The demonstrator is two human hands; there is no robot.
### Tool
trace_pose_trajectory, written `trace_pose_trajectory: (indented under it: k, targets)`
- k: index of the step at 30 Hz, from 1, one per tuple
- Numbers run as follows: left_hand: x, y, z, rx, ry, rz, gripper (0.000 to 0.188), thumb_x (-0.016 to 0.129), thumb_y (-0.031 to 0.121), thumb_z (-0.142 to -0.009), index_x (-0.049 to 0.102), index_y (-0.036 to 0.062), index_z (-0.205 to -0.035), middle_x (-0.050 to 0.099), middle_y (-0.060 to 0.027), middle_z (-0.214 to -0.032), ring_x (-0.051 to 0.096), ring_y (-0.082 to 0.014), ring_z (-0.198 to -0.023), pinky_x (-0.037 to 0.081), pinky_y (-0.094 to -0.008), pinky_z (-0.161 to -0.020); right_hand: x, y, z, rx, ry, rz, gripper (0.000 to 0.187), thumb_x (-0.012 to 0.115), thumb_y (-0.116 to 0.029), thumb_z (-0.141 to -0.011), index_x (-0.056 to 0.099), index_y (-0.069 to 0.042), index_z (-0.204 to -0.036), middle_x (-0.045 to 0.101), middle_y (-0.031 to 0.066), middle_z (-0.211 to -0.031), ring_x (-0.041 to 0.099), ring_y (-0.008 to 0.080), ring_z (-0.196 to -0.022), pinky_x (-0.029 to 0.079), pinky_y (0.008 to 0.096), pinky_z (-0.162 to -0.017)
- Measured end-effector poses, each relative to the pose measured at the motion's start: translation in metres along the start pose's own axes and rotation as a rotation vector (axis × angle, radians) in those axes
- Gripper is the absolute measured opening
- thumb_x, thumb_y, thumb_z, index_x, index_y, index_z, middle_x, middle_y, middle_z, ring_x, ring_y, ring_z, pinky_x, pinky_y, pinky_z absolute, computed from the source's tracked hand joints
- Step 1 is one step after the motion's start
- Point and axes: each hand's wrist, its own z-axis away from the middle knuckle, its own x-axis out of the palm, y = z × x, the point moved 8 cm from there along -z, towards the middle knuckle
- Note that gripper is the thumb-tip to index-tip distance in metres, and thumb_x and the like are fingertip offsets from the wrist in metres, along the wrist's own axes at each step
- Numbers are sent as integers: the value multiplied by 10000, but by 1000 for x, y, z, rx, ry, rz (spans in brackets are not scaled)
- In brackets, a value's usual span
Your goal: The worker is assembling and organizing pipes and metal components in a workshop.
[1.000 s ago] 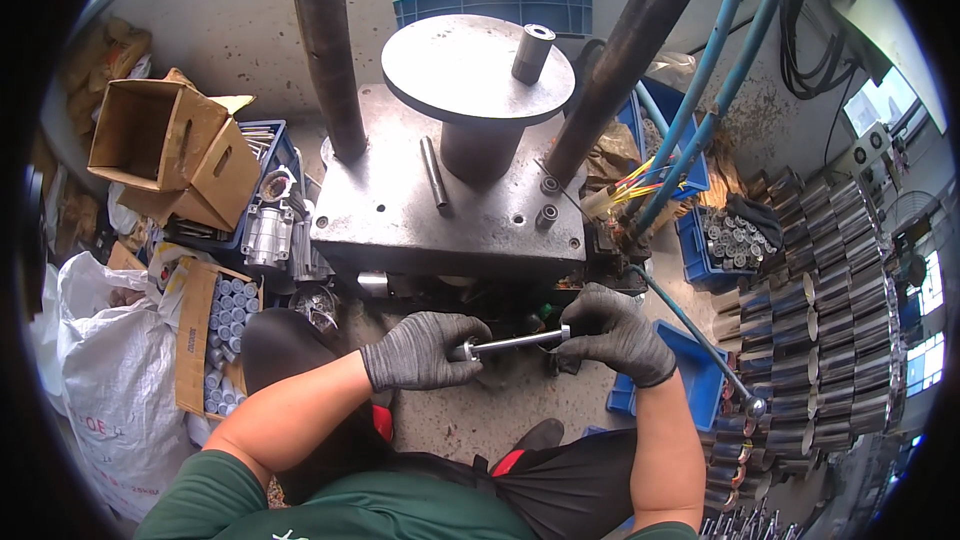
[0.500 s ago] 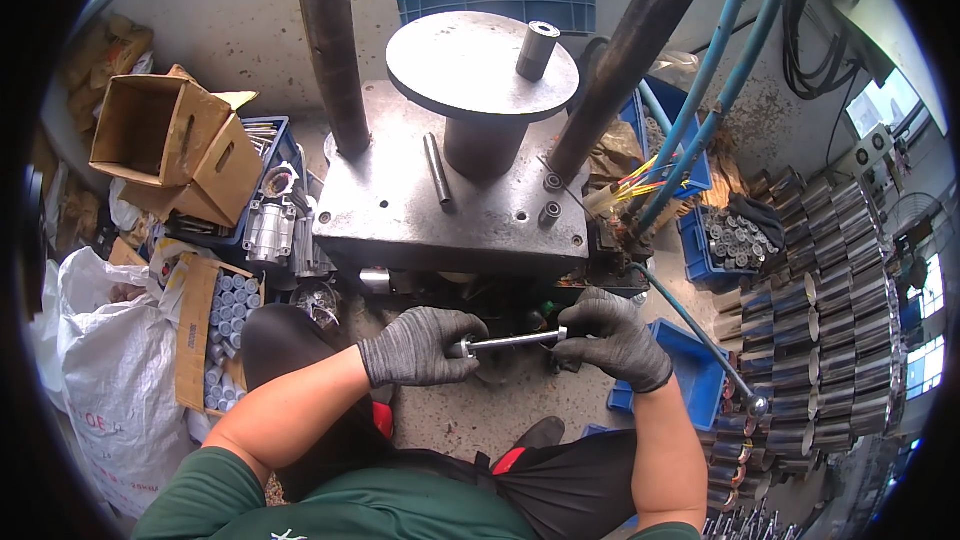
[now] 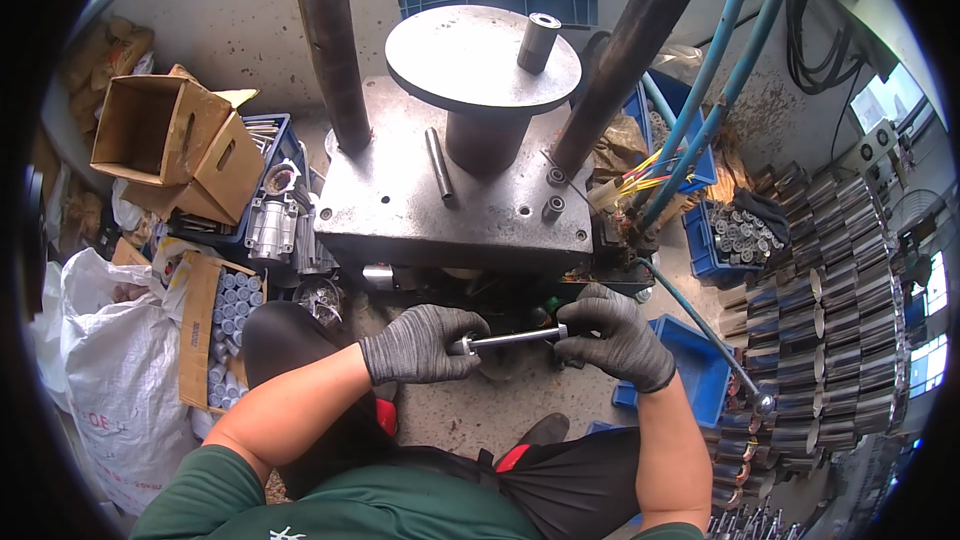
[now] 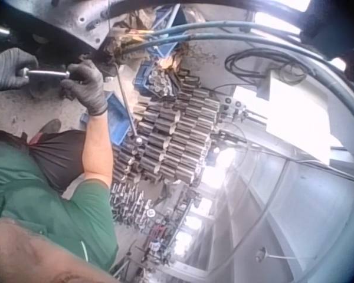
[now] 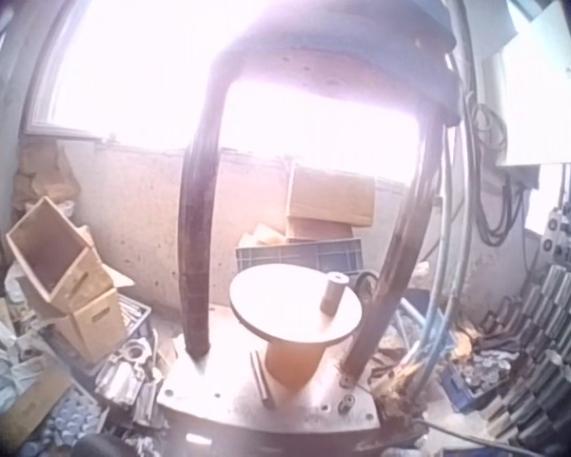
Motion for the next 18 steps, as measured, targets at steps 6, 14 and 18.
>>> trace_pose_trajectory:
  k: [6,14,18]
  targets:
    - [-2,0,4,66,39,-59,514,760,369,-891,716,22,-1268,771,-194,-1010,761,-382,-975,614,-475,-880,4,12,4,80,16,-89,388,957,-80,-799,774,22,-1125,663,61,-912,676,151,-797,550,315,-690]
    - [7,3,4,41,-7,-18,478,771,344,-868,729,34,-1229,765,-187,-1002,761,-374,-949,620,-469,-863,27,15,-4,146,-42,-238,374,959,-85,-774,782,6,-1091,683,84,-891,693,185,-791,558,340,-698]
    - [17,3,4,40,-75,-58,466,774,357,-868,740,44,-1211,768,-191,-1036,758,-385,-982,623,-474,-882,56,-5,-10,-38,-163,-33,358,989,-107,-725,789,6,-1000,707,93,-883,692,216,-782,529,350,-687]
